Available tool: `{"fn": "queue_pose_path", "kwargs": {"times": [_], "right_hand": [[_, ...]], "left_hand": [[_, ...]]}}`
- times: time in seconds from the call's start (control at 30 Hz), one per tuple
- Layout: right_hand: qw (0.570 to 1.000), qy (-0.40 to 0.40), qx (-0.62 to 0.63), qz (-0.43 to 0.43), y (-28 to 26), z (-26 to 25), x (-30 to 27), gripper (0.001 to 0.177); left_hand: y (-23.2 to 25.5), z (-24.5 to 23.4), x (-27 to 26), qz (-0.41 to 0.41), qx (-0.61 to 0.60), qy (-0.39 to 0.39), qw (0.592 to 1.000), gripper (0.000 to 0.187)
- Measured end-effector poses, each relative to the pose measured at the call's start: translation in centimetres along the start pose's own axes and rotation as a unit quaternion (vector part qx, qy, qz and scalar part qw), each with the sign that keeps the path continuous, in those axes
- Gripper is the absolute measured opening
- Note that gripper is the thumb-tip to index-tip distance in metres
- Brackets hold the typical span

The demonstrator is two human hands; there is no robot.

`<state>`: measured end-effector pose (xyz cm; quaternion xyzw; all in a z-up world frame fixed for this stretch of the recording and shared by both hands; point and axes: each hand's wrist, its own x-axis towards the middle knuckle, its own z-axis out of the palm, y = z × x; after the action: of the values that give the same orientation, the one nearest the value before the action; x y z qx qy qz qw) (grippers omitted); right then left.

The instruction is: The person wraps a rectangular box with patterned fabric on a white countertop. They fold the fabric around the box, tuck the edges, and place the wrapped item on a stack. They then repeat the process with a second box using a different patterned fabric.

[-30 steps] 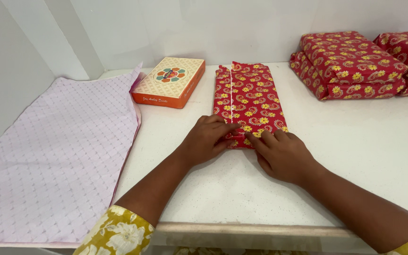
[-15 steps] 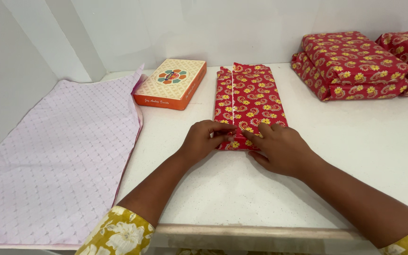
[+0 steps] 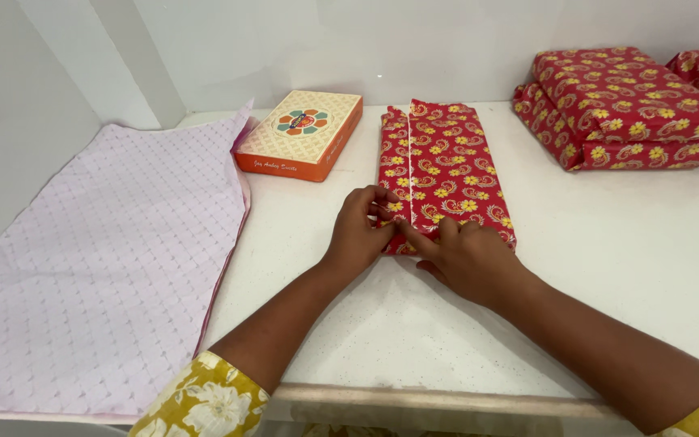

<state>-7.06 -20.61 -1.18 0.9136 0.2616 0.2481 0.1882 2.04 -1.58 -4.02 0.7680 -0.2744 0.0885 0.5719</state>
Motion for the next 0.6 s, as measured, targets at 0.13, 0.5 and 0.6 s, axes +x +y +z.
{"fn": "queue_pose_path", "kwargs": {"times": [0.13,0.5,0.6], "right_hand": [[0.999,-0.001,-0.039,-0.008,0.0,0.6,-0.3,0.066],[0.999,-0.027,-0.018,0.016,2.1,2.1,0.2,0.05],[0.995,-0.09,0.018,0.035,2.3,1.3,0.9,0.049]], "left_hand": [[1.1,0.0,-0.4,-0.009,0.007,0.02,1.0,0.036],[3.7,-1.3,-1.7,0.155,0.166,0.051,0.973,0.022],[4.4,-2.5,-1.5,0.074,0.137,-0.03,0.987,0.028]]}}
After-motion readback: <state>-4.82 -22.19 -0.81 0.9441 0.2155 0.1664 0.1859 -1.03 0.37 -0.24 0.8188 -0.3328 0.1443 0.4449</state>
